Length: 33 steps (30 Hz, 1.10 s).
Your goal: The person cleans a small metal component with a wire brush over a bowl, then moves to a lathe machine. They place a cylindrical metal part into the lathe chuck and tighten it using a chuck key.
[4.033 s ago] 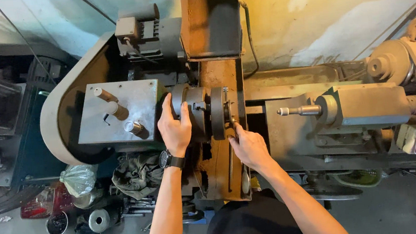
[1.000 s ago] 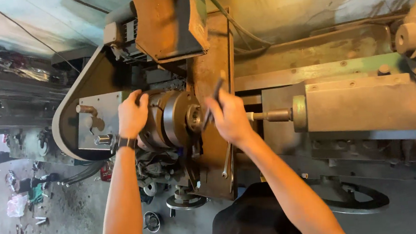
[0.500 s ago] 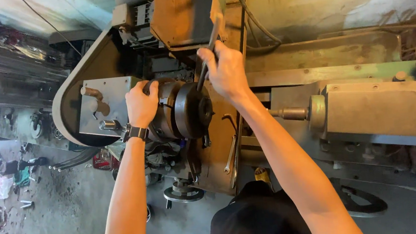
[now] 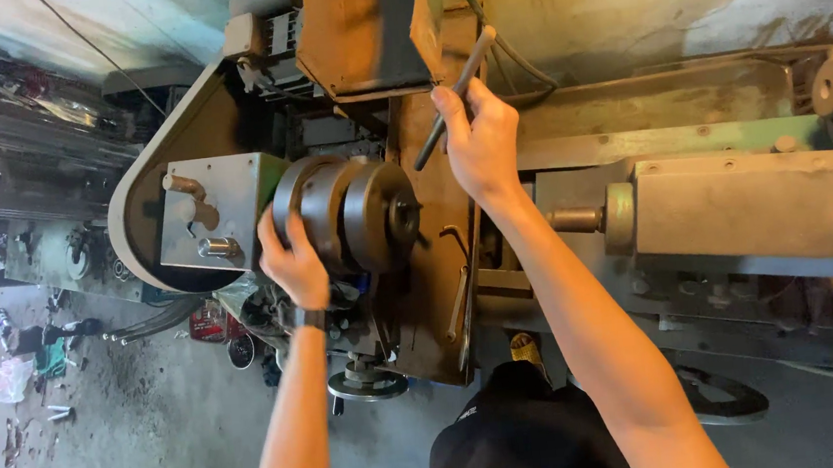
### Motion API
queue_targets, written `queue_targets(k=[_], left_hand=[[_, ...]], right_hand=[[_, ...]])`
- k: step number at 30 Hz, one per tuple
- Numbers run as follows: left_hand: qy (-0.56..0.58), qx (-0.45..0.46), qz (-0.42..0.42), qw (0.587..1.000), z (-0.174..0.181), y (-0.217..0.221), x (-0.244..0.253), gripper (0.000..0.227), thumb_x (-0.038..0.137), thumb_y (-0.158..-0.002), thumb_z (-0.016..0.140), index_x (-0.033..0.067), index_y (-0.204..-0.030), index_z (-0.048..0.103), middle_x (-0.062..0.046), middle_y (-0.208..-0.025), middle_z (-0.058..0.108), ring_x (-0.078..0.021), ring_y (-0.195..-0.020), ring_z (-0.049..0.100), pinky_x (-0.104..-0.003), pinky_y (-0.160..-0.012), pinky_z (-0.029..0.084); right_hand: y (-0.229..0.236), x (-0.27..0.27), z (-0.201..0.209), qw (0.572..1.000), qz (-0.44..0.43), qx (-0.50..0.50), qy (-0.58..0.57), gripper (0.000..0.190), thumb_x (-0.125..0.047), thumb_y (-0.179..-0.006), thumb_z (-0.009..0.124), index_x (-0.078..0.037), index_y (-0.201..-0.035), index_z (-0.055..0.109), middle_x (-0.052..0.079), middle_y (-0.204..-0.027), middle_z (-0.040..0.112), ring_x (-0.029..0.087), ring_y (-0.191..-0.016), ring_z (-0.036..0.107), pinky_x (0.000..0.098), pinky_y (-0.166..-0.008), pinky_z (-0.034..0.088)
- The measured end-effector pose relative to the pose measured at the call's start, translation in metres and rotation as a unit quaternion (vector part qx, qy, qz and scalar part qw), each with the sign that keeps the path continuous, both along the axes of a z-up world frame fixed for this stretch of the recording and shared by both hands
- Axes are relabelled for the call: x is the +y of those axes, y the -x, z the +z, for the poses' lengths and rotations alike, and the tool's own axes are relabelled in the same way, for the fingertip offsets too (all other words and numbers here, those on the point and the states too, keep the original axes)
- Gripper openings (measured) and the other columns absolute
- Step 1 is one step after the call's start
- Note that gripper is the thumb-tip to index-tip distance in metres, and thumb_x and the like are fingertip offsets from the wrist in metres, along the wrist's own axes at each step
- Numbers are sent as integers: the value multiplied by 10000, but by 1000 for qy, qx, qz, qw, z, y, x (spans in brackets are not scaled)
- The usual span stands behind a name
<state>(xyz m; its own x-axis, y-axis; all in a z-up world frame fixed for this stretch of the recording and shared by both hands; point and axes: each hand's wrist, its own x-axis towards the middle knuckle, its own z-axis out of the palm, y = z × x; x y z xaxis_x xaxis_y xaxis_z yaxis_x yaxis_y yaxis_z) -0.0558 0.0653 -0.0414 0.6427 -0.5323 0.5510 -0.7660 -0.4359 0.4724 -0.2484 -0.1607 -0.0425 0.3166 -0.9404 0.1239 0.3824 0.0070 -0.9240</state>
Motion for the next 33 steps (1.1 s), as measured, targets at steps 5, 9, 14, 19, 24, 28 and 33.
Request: queue_targets(k=[5, 9, 14, 19, 24, 28, 33], left_hand=[[68, 71, 91, 991, -96, 22, 83, 370, 103, -1045, 558, -50, -1376, 498, -243, -1186, 685, -350, -1055, 661, -416, -950, 500], [-30, 98, 79, 992, -125, 17, 117, 322, 16, -985, 550, -33, -1303, 563, -221, -1210, 692, -340, -1117, 657, -420, -1003, 505], [100, 21, 91, 991, -35, 27, 55, 388, -1, -987, 600, -30, -1367, 529, -189, -1367, 599, -317, -1248, 595, -410, -1039, 486], [-96, -98, -123, 983, 45, -14, -24, 195, 56, -1016, 652, -38, -1187, 658, -226, -1300, 671, -367, -1212, 639, -435, -1063, 504], [-255, 33, -101, 961, 41, -69, -70, 304, 211, -950, 690, -24, -1139, 725, -232, -1075, 734, -378, -1015, 705, -425, -908, 544], [-340, 60, -47, 937, 24, -94, -88, 384, 320, -934, 692, -18, -1106, 749, -262, -992, 736, -410, -977, 716, -440, -902, 555], [-365, 57, -6, 929, 34, -84, -86, 453, 402, -931, 702, -23, -1076, 760, -283, -978, 725, -437, -980, 699, -469, -898, 545]], right_hand=[[0, 4, -9, 1000, 8, 6, -24, 228, -191, -1031, 659, 11, -928, 634, -11, -688, 586, 62, -563, 537, 258, -505, 446], [6, 1, -8, 1000, -6, 11, 8, 209, -169, -1042, 671, 9, -934, 660, 0, -684, 579, 71, -588, 530, 266, -525, 435], [15, -5, -5, 998, 9, 1, -64, 211, -197, -1022, 656, -1, -943, 645, 0, -659, 579, 72, -537, 536, 272, -474, 436], [2, -8, -22, 999, -13, 28, -15, 246, -225, -1031, 636, 10, -960, 647, 33, -706, 642, 98, -592, 591, 287, -540, 494], [-36, -3, -24, 996, 7, 78, 42, 270, -239, -1015, 667, 20, -938, 673, 115, -695, 682, 165, -613, 626, 350, -583, 510], [-61, 2, -12, 988, 77, 126, 34, 262, -245, -984, 651, 11, -988, 702, 195, -662, 656, 274, -558, 617, 421, -561, 470], [-85, 8, -21, 975, 136, 166, 63, 332, -279, -995, 671, 39, -900, 653, 256, -726, 661, 412, -658, 641, 471, -616, 487]])
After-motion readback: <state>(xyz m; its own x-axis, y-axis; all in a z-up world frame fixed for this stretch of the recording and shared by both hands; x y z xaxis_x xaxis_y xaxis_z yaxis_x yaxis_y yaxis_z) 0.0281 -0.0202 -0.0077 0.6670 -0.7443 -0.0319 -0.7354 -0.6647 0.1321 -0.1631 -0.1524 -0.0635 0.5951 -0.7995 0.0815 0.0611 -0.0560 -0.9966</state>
